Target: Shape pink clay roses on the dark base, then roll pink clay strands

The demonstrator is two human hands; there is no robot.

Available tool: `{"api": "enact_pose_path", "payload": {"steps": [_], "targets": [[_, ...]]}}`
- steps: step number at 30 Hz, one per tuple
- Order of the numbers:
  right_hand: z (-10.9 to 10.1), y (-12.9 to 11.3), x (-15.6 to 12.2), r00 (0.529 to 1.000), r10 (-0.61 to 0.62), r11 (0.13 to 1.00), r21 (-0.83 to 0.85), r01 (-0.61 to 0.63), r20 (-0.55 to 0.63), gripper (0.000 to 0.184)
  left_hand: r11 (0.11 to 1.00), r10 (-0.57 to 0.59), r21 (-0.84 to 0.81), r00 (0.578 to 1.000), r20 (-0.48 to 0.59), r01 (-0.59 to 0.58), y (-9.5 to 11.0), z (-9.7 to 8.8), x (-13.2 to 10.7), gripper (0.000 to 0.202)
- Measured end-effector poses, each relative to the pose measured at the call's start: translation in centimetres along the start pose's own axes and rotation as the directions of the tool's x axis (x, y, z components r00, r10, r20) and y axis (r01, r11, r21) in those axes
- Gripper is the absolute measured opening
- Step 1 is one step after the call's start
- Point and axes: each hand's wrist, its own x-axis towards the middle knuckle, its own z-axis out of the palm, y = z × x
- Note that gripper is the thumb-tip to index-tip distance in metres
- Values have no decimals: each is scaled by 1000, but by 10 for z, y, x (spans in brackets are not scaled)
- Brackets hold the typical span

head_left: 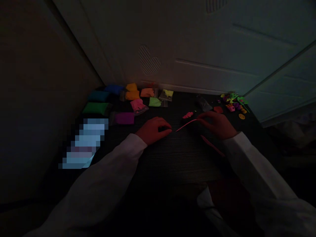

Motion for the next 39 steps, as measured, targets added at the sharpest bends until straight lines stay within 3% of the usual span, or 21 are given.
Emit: {"api": "enact_pose_path", "payload": {"steps": [5, 8, 12, 16, 24, 30, 34, 39], "targets": [[-12, -15, -5, 1000, -22, 1000, 20, 22, 21, 18, 997, -19, -75, 999, -40, 16, 5, 2, -1, 26], [-23, -33, -11, 997, -63, 996, 64, 61, 38, 18, 992, -50, -117, 997, -52, 44, 13, 6, -2, 38], [-29, -49, -21, 994, -82, 991, 113, 73, 76, 18, 975, -41, -215, 998, 39, 49, 24, 9, -2, 51], [-23, -50, -33, 996, -38, 981, 192, 21, 85, 17, 918, -45, -379, 981, 188, 115, 27, 9, -2, 35], [5, -45, -59, 991, 19, 952, 300, -59, 134, 17, 816, -141, -503, 942, 305, 285, 27, 1, -28, 31], [24, -47, -66, 987, -43, 953, 302, -6, 157, 14, 911, -173, -328, 953, 249, 251, 30, 4, -51, 27], [29, -44, -68, 986, -57, 959, 284, 9, 159, 14, 977, -139, -138, 976, 165, 163, 34, 8, -53, 23], [31, -42, -70, 981, -95, 963, 264, 48, 168, 15, 994, -111, 13, 987, 112, 110, 37, 11, -52, 22]]}}
